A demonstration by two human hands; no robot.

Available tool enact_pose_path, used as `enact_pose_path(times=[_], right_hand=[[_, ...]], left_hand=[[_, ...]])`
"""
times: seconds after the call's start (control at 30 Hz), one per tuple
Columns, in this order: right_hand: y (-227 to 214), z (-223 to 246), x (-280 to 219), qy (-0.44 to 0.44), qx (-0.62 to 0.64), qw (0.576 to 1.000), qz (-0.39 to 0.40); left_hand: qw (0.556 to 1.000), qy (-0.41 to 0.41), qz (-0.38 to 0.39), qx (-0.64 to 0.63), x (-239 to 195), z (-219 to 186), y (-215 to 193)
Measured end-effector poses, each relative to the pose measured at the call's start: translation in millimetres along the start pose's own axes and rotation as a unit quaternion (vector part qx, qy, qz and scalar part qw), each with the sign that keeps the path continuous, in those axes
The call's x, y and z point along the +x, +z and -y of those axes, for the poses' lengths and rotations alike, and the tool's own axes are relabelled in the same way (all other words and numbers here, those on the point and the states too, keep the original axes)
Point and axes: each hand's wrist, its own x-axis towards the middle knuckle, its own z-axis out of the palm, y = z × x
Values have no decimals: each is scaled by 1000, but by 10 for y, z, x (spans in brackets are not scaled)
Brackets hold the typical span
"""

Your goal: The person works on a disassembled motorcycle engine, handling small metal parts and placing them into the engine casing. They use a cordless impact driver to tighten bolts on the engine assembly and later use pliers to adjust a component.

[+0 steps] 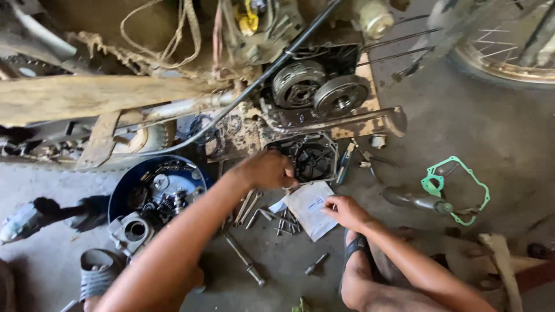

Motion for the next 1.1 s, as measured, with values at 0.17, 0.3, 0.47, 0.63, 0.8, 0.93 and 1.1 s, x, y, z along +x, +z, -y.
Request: enact_pose_path(times=[0.17, 0.3, 0.47, 0.63, 0.8, 0.93, 1.1], right_hand=[[250, 56, -94, -52, -72, 995, 50], [434, -122, -56, -48, -52, 997, 43], [334, -213, 198, 225, 255, 934, -106], [-166, 267, 379, 140, 155, 906, -368], [-650, 868, 754, -102, -95, 920, -366], [-648, 653, 896, -94, -65, 908, -403], [-623, 382, 766, -51, 40, 912, -404]], left_hand=[[986, 21, -1, 165, -763, 457, 9], [968, -109, 143, 177, -1334, 576, -248], [980, -133, 84, 125, -1403, 887, 29], [954, -79, 152, 245, -878, 936, 293], [987, -99, 50, 113, -155, 816, 369], [978, -131, 95, 133, 440, 753, 512], [973, -103, 82, 190, 1162, 946, 1295]])
